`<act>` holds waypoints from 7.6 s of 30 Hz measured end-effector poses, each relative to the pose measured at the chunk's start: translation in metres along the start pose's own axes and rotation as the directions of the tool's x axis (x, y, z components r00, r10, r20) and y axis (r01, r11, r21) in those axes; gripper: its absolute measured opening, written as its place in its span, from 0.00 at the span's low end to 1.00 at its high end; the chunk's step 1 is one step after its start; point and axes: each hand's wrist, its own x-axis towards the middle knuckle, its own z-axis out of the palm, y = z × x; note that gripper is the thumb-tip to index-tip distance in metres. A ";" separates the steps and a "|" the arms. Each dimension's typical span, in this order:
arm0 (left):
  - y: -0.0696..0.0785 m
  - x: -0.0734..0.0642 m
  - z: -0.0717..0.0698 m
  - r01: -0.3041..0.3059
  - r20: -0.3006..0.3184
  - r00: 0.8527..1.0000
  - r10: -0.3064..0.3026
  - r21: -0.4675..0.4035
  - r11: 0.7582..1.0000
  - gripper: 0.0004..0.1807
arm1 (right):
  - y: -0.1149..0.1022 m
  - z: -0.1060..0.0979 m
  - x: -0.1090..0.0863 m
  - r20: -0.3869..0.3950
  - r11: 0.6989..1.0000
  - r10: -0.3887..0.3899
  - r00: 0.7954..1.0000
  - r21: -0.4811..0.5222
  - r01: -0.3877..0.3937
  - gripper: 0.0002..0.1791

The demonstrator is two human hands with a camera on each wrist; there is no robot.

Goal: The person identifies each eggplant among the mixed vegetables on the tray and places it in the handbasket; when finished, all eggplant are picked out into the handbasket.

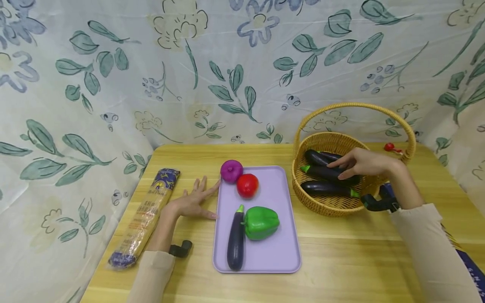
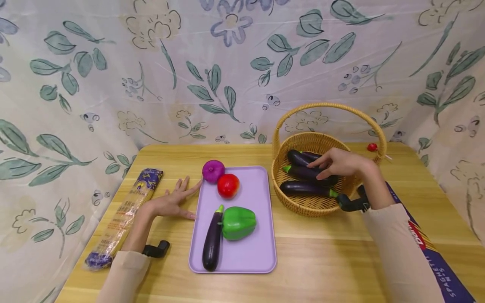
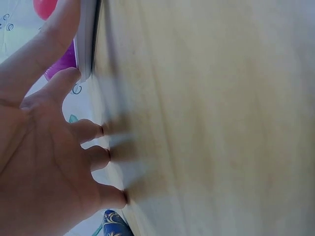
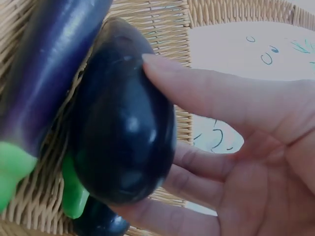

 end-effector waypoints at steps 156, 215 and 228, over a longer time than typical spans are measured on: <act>0.001 0.001 0.000 0.006 0.005 1.000 -0.006 0.018 1.000 0.59 | -0.224 0.153 0.043 0.089 0.545 -0.824 0.560 -0.147 0.825 0.18; 0.003 0.002 0.002 -0.002 0.013 1.000 0.002 0.001 1.000 0.61 | -0.024 0.022 0.066 -0.331 0.999 0.035 0.943 0.003 -0.035 0.22; 0.000 0.002 0.001 0.009 0.008 1.000 -0.009 0.005 1.000 0.61 | -0.019 0.028 0.070 -0.344 1.000 0.000 0.939 0.001 0.000 0.23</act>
